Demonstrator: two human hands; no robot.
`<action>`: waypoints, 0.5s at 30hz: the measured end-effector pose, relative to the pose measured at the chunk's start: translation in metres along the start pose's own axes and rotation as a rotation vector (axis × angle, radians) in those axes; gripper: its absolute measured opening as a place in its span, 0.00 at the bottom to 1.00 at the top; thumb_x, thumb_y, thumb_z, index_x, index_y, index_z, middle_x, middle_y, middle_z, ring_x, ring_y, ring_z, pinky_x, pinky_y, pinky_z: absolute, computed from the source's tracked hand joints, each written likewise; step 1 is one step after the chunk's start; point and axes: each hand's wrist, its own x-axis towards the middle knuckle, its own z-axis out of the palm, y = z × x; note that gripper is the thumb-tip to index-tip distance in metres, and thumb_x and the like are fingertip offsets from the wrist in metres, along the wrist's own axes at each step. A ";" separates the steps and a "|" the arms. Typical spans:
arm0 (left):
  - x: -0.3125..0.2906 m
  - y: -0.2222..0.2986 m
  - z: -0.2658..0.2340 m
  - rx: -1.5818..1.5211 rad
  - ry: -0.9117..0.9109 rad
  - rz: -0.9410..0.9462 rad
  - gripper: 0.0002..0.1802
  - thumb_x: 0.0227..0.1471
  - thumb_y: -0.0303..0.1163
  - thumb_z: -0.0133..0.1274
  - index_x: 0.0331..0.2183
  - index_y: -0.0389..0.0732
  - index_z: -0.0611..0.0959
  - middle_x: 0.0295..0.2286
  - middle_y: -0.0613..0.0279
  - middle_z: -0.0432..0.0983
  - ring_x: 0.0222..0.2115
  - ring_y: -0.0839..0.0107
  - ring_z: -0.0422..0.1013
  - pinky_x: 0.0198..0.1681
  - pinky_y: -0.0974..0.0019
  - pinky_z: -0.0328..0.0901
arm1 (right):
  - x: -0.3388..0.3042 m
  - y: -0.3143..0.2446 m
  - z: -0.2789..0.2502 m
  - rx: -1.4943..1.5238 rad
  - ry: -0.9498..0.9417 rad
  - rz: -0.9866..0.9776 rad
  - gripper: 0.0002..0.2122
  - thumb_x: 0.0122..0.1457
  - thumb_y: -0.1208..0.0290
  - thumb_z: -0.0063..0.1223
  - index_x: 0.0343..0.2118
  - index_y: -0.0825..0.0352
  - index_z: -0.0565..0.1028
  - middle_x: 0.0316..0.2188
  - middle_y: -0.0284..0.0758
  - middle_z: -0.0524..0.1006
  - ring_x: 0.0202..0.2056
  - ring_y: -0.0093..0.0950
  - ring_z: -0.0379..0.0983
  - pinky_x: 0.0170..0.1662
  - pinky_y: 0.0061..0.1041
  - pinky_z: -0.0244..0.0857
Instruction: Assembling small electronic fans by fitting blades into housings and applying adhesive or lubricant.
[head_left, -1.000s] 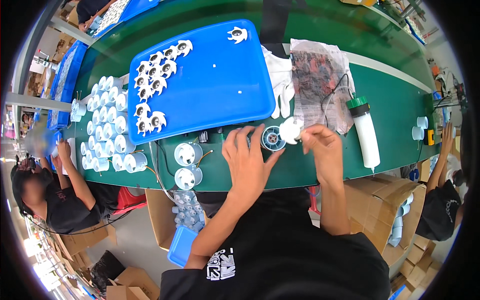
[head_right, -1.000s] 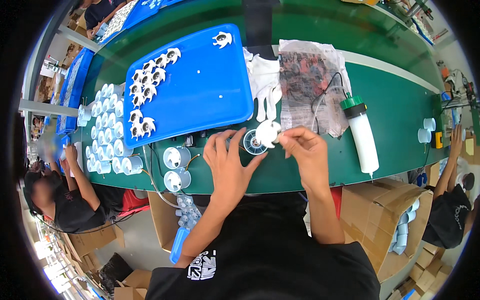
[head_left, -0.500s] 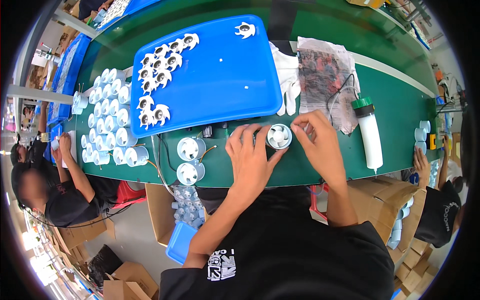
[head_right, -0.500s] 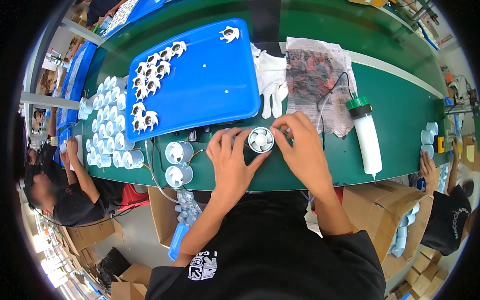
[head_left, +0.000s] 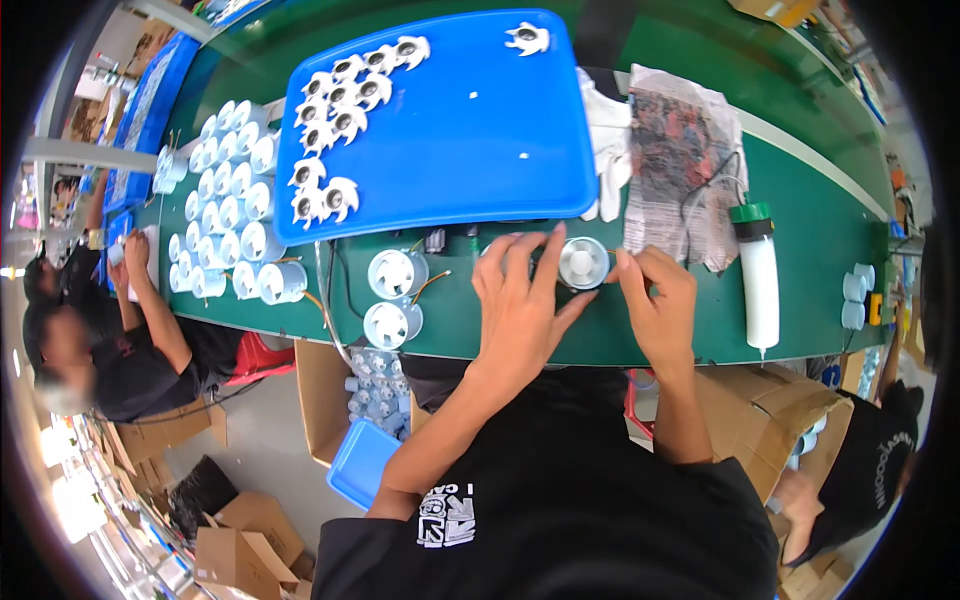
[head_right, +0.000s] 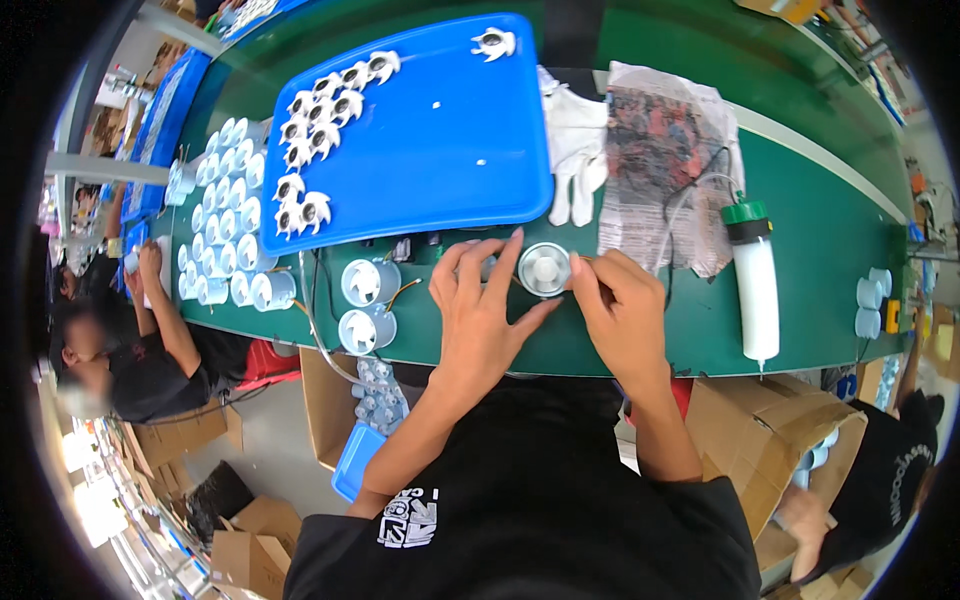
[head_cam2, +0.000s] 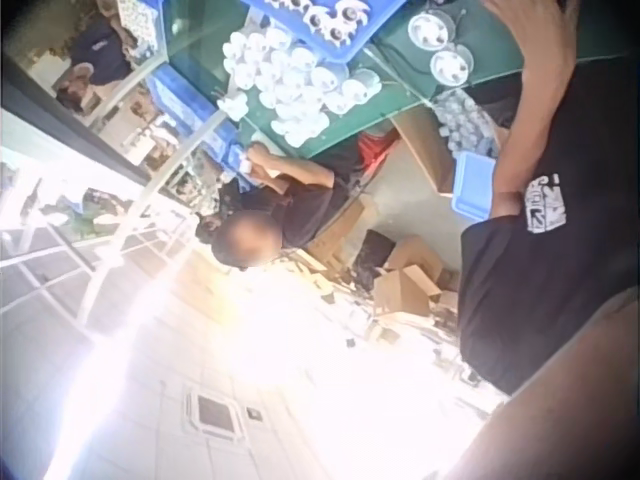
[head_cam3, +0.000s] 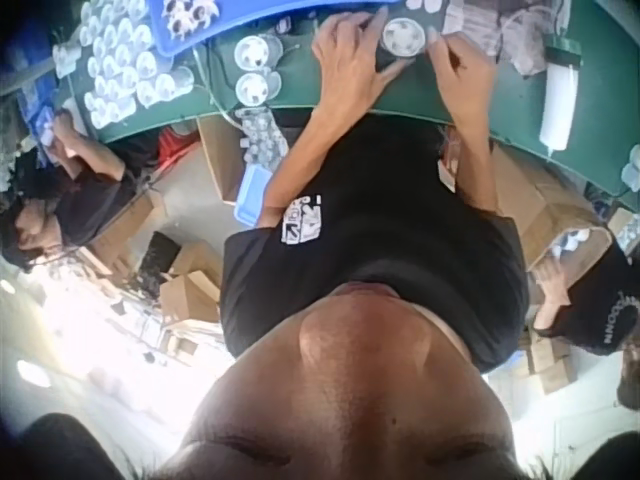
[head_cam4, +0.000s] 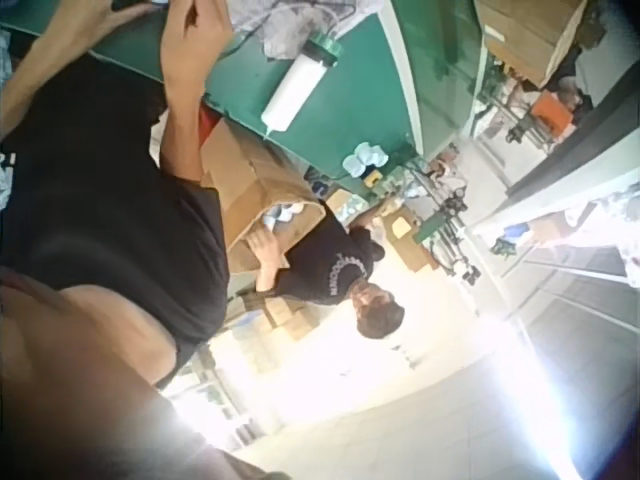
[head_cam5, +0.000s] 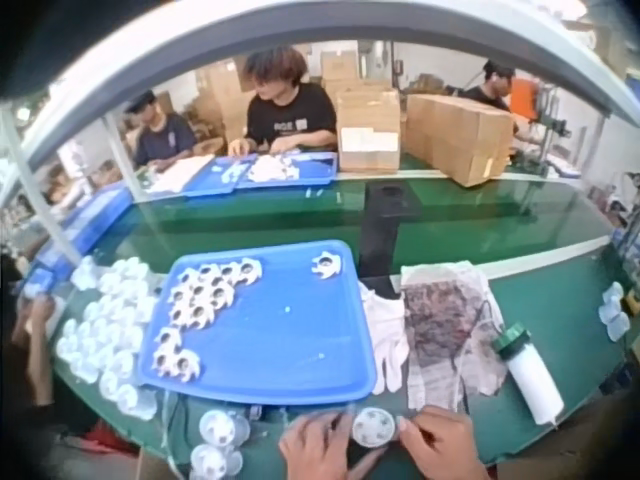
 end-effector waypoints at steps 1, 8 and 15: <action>-0.002 0.000 -0.004 -0.017 0.021 -0.012 0.38 0.37 0.35 0.71 0.53 0.43 0.77 0.49 0.59 0.68 0.53 0.53 0.57 0.56 0.51 0.55 | -0.006 0.001 0.003 0.009 0.007 0.018 0.09 0.60 0.74 0.57 0.25 0.72 0.77 0.16 0.34 0.66 0.18 0.22 0.60 0.22 0.26 0.52; -0.063 -0.028 -0.072 -0.034 0.251 -0.159 0.19 0.42 0.21 0.62 0.41 0.44 0.82 0.43 0.60 0.73 0.48 0.55 0.65 0.54 0.54 0.57 | -0.026 0.012 0.008 0.017 -0.152 0.068 0.10 0.52 0.80 0.64 0.37 0.66 0.78 0.21 0.32 0.69 0.19 0.21 0.62 0.22 0.23 0.56; -0.104 -0.072 -0.096 -0.175 0.376 -0.565 0.27 0.46 0.21 0.61 0.49 0.37 0.74 0.45 0.52 0.70 0.46 0.58 0.68 0.50 0.60 0.63 | -0.042 0.009 0.003 -0.123 -0.058 -0.072 0.09 0.50 0.82 0.65 0.33 0.69 0.76 0.22 0.34 0.71 0.20 0.25 0.66 0.24 0.23 0.59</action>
